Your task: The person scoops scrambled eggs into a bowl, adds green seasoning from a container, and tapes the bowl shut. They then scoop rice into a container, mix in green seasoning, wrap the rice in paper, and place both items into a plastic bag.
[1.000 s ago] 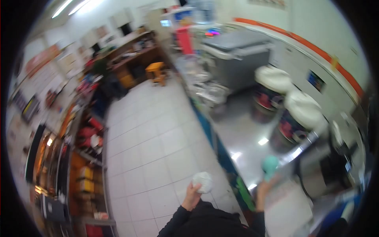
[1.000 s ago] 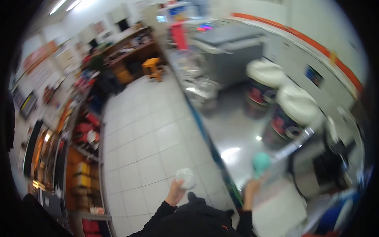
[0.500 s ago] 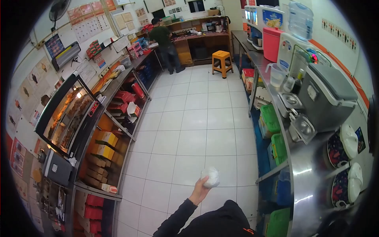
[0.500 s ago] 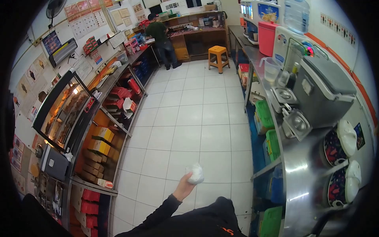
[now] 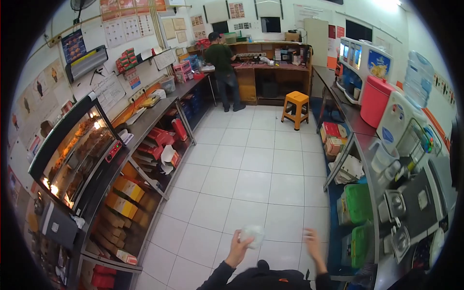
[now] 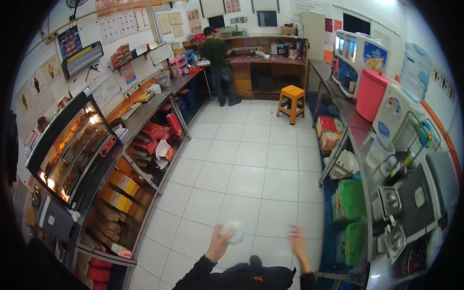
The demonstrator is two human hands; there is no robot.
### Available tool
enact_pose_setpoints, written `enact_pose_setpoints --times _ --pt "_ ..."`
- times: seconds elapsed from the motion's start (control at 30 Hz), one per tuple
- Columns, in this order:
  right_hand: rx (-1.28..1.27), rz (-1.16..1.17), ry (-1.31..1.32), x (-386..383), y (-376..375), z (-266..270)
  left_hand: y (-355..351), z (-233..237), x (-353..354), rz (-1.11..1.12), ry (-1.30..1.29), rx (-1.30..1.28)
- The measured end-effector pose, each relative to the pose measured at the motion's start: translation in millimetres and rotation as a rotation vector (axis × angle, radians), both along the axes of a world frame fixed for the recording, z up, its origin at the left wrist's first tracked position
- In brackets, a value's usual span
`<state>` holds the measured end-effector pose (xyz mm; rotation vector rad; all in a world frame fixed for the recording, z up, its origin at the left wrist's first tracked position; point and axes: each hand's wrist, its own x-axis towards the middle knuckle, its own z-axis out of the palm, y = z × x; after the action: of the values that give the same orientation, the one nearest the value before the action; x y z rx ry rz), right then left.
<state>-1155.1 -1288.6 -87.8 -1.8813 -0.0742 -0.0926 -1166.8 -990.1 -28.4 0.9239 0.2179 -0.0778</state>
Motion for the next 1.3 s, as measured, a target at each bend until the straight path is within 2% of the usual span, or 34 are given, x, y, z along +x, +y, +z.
enact_pose_setpoints --times 0.03,0.1,0.13,0.2,0.23,0.3,0.33,0.37,0.4,0.43,0.47,0.53,0.6,0.67,0.8,0.87,0.9,0.93,1.0,1.07,1.13,1.17,1.2,1.27,1.3 --pt "0.144 0.262 0.110 39.8 56.7 5.0 15.8 -3.2 6.7 0.070 0.001 0.078" --pt "0.605 0.768 0.483 95.6 156.8 37.9 49.4 -18.8 23.3 0.216 0.010 0.176" --pt "0.646 0.852 0.602 116.0 201.7 33.8 68.6 -33.8 32.2 0.290 0.014 0.204" --pt "0.245 1.046 0.395 152.4 274.2 39.6 106.9 -41.8 52.4 0.452 0.046 0.217" --pt "0.236 1.065 0.385 171.2 306.1 31.1 127.5 -40.2 66.1 0.471 0.034 0.215" --pt "0.232 1.127 0.540 205.4 361.4 6.8 166.4 -39.0 93.6 0.579 0.141 0.174" --pt "0.227 1.154 0.536 225.0 382.0 8.5 187.2 -53.4 111.9 0.605 0.137 0.175" --pt "0.273 1.089 0.666 233.9 398.8 10.1 208.6 -71.3 124.4 0.617 0.177 0.209" --pt "0.310 1.020 0.781 251.6 417.0 14.6 229.3 -65.2 146.8 0.628 0.204 0.241" --pt "0.426 0.946 0.830 266.7 432.1 13.7 242.6 -60.6 167.6 0.650 0.229 0.150" --pt "0.418 0.974 0.822 287.3 450.0 13.8 257.3 -57.1 198.1 0.676 0.217 0.151" --pt "0.566 0.699 0.852 315.0 475.3 8.7 277.2 -55.2 243.2 0.700 0.229 0.061" --pt "0.549 0.640 0.874 352.9 493.6 0.7 300.5 -66.0 291.9 0.593 0.180 0.208" --pt "0.645 0.470 0.799 396.1 514.5 -8.1 326.5 -54.6 342.0 0.420 0.149 0.267" --pt "0.528 0.579 0.706 494.6 539.2 1.9 384.6 -49.9 438.9 0.357 0.162 0.367" --pt "0.465 0.608 0.643 553.1 552.4 -16.3 418.8 -52.2 489.9 0.360 0.209 0.121" --pt "0.410 0.618 0.587 576.6 558.3 -26.6 439.2 -52.6 511.5 0.376 0.214 0.119" --pt "0.406 0.632 0.594 601.7 566.4 -35.8 462.9 -53.2 533.9 0.448 0.281 0.023" --pt "0.173 0.528 0.549 655.9 581.4 -46.5 510.7 -59.9 574.9 0.534 0.347 -0.086" --pt "0.087 0.476 0.621 707.3 599.7 -73.0 581.4 -76.0 613.6 0.543 0.180 -0.200" --pt "-0.014 0.423 0.704 765.4 624.7 -108.6 637.7 -58.6 643.4 0.723 0.114 -0.097" --pt "-0.129 0.541 0.610 793.3 638.2 -133.7 666.7 -57.0 654.3 0.799 0.079 -0.039" --pt "-0.247 0.659 0.524 805.5 648.8 -135.7 698.8 -59.8 667.0 0.896 0.109 -0.009" --pt "-0.265 0.727 0.494 843.4 688.0 -131.9 766.8 -72.4 685.8 0.953 0.094 -0.020" --pt "-0.295 0.785 0.457 863.2 712.4 -124.6 790.5 -55.2 697.2 1.018 0.127 0.007"
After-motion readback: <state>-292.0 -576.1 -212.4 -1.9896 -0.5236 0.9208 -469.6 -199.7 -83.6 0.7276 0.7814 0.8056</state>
